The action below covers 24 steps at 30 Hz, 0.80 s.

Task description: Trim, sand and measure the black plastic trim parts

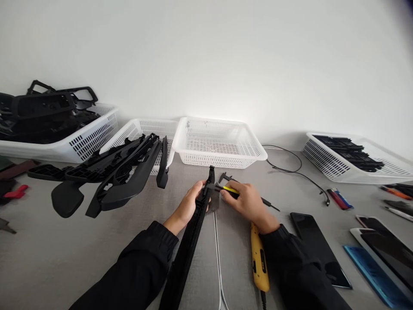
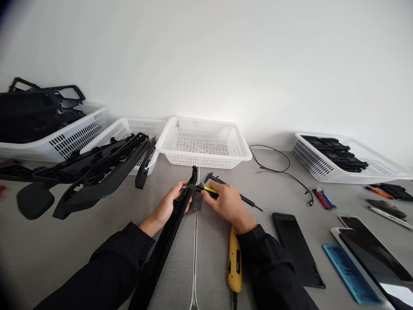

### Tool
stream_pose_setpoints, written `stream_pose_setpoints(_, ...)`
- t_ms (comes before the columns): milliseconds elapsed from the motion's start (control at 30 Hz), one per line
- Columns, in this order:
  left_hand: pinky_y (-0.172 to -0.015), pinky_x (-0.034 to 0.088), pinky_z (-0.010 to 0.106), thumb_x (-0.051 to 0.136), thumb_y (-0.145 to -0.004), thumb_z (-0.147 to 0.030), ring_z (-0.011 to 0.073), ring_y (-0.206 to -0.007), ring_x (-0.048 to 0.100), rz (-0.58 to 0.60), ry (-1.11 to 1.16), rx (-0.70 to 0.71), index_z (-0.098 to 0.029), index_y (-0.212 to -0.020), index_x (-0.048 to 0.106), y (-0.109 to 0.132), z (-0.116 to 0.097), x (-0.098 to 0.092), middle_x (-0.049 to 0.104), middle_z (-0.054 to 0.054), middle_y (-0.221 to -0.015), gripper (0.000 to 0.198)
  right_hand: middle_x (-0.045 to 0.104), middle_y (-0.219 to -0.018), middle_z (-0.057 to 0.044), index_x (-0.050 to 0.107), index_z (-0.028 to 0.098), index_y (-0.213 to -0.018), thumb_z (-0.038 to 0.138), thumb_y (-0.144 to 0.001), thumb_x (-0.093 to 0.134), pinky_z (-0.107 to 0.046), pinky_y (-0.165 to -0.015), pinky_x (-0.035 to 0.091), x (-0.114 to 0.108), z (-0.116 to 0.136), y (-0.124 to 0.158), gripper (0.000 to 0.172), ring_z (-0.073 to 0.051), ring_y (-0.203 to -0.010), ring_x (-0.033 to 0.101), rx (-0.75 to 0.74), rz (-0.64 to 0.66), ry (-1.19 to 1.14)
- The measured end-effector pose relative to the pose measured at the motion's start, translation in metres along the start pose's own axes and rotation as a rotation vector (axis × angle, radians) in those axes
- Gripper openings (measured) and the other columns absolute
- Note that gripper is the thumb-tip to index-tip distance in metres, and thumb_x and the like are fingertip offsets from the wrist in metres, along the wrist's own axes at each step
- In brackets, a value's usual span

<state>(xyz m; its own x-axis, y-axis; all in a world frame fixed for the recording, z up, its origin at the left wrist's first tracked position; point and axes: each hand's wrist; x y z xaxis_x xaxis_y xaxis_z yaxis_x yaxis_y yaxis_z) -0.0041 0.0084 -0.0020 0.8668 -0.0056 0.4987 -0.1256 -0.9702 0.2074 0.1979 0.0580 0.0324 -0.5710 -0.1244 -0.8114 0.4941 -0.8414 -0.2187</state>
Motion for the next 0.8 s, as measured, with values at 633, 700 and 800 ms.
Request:
stream_pose_setpoints(633, -0.046, 0.035, 0.024, 0.07, -0.081, -0.073, 0.0109, -0.047, 0.047, 0.011, 0.014, -0.013, -0.013, -0.13, 0.062, 0.0, 0.001, 0.001, 0.059, -0.004, -0.065, 0.078, 0.05, -0.06, 0.002, 0.05, 0.023, -0.07, 0.046, -0.096, 0.055, -0.028, -0.059, 0.029, -0.002, -0.01, -0.002, 0.036, -0.014, -0.057, 0.043, 0.089, -0.129, -0.028)
stream_pose_setpoints(700, -0.046, 0.035, 0.025, 0.07, -0.081, -0.073, 0.011, -0.047, 0.047, 0.008, 0.013, -0.009, -0.013, -0.131, 0.062, 0.0, 0.001, 0.0, 0.059, -0.004, -0.064, 0.078, 0.05, -0.06, 0.003, 0.051, 0.022, -0.071, 0.045, -0.096, 0.056, -0.028, -0.059, 0.03, -0.003, -0.009, -0.001, 0.035, -0.014, -0.057, 0.043, 0.061, -0.105, -0.054)
stream_pose_setpoints(800, -0.046, 0.036, 0.025, 0.069, -0.082, -0.073, 0.0114, -0.046, 0.047, 0.011, 0.0, 0.004, -0.014, -0.129, 0.063, 0.0, 0.0, 0.0, 0.059, -0.004, -0.064, 0.077, 0.051, -0.062, 0.003, 0.052, 0.022, -0.071, 0.041, -0.096, 0.057, -0.027, -0.059, 0.03, -0.002, -0.005, 0.0, 0.031, -0.013, -0.057, 0.044, -0.065, 0.049, -0.081)
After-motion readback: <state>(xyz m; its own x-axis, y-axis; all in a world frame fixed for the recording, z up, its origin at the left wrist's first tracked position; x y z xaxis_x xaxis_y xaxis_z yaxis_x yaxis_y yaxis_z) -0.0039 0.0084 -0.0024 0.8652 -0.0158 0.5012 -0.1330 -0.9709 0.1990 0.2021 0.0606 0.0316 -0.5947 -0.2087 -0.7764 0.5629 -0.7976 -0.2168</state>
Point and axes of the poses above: each hand's wrist, its own y-axis away from the middle knuckle, its own x-axis out of the palm, z = x × y
